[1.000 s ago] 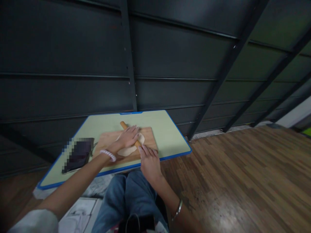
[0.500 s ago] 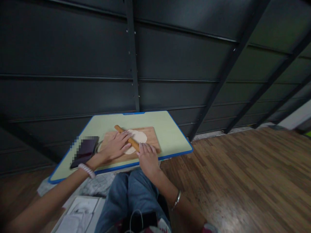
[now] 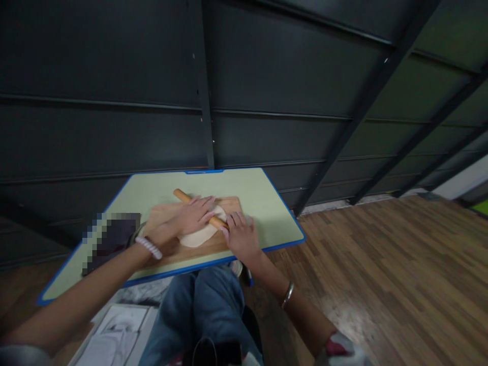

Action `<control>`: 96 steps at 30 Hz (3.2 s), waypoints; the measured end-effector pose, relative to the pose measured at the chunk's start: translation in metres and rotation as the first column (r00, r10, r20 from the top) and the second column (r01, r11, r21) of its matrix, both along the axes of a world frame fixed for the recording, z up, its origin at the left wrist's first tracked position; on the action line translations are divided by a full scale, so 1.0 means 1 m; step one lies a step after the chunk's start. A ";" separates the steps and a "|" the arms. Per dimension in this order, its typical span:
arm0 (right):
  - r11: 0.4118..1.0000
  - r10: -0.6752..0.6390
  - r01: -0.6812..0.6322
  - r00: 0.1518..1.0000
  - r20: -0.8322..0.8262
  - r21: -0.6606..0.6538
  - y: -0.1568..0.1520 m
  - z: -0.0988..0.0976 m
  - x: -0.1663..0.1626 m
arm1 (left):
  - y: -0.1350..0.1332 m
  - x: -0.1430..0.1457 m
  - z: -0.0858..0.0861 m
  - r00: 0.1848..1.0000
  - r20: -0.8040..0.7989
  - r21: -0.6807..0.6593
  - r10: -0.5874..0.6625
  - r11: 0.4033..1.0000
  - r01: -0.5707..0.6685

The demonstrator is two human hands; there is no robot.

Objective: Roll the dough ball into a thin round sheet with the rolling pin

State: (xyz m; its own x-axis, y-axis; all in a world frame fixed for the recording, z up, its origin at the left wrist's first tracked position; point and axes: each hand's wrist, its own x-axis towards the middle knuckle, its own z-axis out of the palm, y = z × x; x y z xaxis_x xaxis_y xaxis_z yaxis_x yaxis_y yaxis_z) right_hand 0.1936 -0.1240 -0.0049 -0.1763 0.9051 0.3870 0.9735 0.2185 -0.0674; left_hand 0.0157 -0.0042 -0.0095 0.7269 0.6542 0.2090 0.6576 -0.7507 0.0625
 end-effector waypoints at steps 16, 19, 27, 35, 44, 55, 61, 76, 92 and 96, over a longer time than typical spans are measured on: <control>1.000 0.008 -0.008 0.999 -0.033 0.015 0.083 -0.011 0.051 | 0.059 0.051 0.008 0.992 -0.038 -0.135 0.120 0.983 -0.124; 0.998 0.022 -0.025 0.998 -0.057 -0.051 0.097 -0.011 0.058 | 0.067 0.055 0.011 0.986 -0.039 -0.189 0.164 0.967 -0.168; 0.986 0.057 -0.056 0.998 0.000 -0.160 0.146 -0.021 0.081 | 0.082 0.066 0.018 0.967 -0.053 -0.310 0.250 0.916 -0.254; 0.972 0.130 -0.134 0.991 -0.029 -0.193 0.153 -0.036 0.086 | 0.099 0.070 0.005 0.950 -0.145 -0.279 0.276 0.910 -0.307; 0.976 0.129 -0.146 0.985 -0.112 -0.159 0.095 -0.026 0.056 | 0.071 0.056 0.012 0.973 -0.196 -0.163 0.124 0.974 -0.157; 0.993 0.078 -0.091 0.982 -0.174 -0.069 0.042 -0.011 0.008 | 0.036 0.037 0.017 0.988 -0.120 -0.059 0.101 0.992 -0.108; 0.997 -0.008 -0.002 0.990 -0.137 -0.072 0.021 -0.013 -0.018 | 0.018 0.017 0.015 0.990 -0.089 -0.044 0.114 0.992 -0.118; 0.985 0.175 -0.175 0.984 -0.043 0.010 0.012 -0.017 -0.019 | -0.099 -0.039 0.013 0.980 0.007 0.139 0.200 0.970 -0.199; 0.906 0.402 -0.401 0.915 -0.023 -0.133 0.099 0.006 -0.045 | -0.116 -0.034 -0.004 0.897 -0.016 0.188 0.442 0.883 -0.431; 0.894 0.407 -0.399 0.913 -0.001 -0.203 0.121 0.011 -0.062 | -0.115 -0.040 -0.002 0.882 -0.029 0.216 0.471 0.864 -0.454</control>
State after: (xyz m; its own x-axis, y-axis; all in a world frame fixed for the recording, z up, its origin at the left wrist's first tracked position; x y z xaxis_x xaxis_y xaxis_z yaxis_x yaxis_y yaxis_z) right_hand 0.1316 -0.0030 0.0058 -0.5534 0.8097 0.1952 0.8077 0.5789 -0.1115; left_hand -0.0245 -0.1193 -0.0119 0.3704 0.8704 0.3245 0.9288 -0.3503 -0.1205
